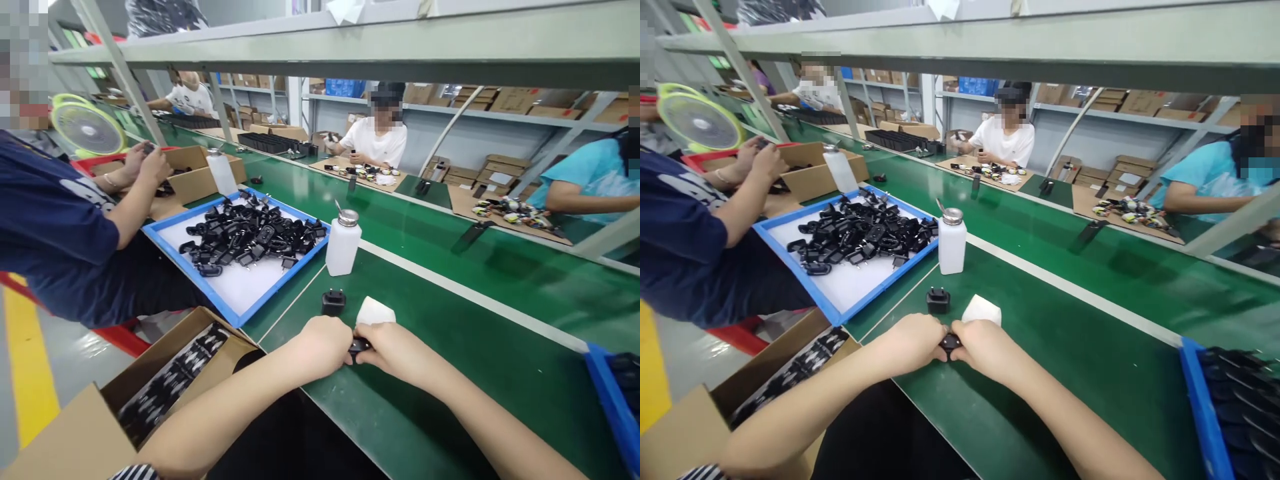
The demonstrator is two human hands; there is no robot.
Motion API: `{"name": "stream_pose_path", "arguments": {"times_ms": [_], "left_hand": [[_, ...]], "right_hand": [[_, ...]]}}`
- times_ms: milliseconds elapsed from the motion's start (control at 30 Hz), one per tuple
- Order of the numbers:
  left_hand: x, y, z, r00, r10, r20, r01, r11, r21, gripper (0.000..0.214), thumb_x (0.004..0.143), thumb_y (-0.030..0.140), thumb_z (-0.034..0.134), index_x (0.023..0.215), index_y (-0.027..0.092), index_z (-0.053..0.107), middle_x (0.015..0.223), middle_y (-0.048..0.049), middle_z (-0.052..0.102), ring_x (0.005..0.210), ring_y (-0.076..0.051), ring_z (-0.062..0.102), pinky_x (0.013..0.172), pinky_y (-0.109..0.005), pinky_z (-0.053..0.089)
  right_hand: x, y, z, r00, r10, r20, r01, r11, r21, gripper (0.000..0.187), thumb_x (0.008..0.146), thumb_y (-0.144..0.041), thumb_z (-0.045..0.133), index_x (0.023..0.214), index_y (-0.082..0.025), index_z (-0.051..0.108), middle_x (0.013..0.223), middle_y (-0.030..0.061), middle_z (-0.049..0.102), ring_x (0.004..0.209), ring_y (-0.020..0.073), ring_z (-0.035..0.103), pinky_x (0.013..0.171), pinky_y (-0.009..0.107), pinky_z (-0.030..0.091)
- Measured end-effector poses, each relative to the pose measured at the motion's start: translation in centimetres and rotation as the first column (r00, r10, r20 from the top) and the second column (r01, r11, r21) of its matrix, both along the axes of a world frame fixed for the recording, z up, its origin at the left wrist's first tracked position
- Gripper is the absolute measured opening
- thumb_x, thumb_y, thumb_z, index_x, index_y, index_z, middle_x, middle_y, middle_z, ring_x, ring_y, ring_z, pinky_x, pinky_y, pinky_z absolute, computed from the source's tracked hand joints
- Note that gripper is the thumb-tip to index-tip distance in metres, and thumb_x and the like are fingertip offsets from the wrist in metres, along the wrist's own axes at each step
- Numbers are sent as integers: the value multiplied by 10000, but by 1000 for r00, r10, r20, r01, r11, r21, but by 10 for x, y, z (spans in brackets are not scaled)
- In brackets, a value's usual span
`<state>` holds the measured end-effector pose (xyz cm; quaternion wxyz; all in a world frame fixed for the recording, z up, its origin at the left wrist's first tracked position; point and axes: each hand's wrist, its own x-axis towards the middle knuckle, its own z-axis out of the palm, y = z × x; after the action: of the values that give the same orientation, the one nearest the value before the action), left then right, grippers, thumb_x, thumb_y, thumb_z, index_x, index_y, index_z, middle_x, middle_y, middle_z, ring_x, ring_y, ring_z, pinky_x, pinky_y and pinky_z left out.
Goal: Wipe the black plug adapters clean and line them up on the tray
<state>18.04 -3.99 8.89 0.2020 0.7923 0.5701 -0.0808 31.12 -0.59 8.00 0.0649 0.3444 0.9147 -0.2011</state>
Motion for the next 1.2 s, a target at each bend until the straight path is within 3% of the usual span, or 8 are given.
{"name": "stream_pose_path", "arguments": {"times_ms": [167,300,433,633,900,1000,1067,1200], "left_hand": [[-5,-14,-20,988,91,123,-109,983,149,245,709,295,469,904,157,523,881,-78,531,659,-199,563,565,-284,428],[-5,-19,-31,972,120,203,-158,971,181,199,716,268,440,864,174,534,825,-50,543,688,-190,557,599,-274,425],[-4,-14,-20,979,113,169,-140,978,152,195,692,284,484,817,162,573,791,-64,566,676,-205,560,573,-274,420],[0,5,3,991,125,47,-122,990,-64,189,618,279,591,727,125,614,646,-85,597,637,-213,572,504,-240,402],[6,11,-6,987,159,38,-152,978,-146,100,614,204,585,668,122,607,617,-80,597,608,-206,574,500,-245,411],[0,4,-16,970,195,142,-194,981,-17,176,650,269,552,756,135,594,725,-84,600,693,-221,573,574,-273,427],[-8,-4,-29,923,267,277,-303,948,95,231,673,280,521,866,158,558,828,-68,583,730,-202,567,617,-280,432],[-26,-15,-56,759,452,468,-572,806,150,565,570,331,614,1063,132,421,1058,-101,488,913,-221,501,761,-311,409]], "right_hand": [[7,5,-9,997,0,-76,-7,996,-87,88,688,-180,506,694,-191,419,691,13,578,592,143,528,465,209,323],[5,6,-7,998,1,-68,-8,995,-97,80,691,-192,496,684,-192,416,672,13,568,579,144,518,468,216,325],[4,6,-6,999,-19,-49,15,996,-85,51,690,-207,495,720,-185,459,681,21,572,597,153,522,478,221,330],[-1,7,-6,999,-46,25,48,995,-91,52,659,-224,535,663,-177,513,660,31,580,595,166,528,477,225,338],[-3,5,-8,997,-77,-11,76,992,-103,33,650,-180,524,643,-189,555,679,23,585,612,160,536,519,228,364],[-2,10,-15,991,-97,-89,90,992,-89,67,657,-223,531,700,-184,563,671,29,577,634,170,538,551,245,380],[-4,13,-22,971,-157,-181,141,985,-97,140,670,-257,520,785,-184,554,680,26,576,644,167,541,580,257,392],[-11,15,-36,888,-330,-321,262,935,-238,365,662,-268,526,1002,-173,434,676,-3,583,633,141,554,632,263,409]]}}
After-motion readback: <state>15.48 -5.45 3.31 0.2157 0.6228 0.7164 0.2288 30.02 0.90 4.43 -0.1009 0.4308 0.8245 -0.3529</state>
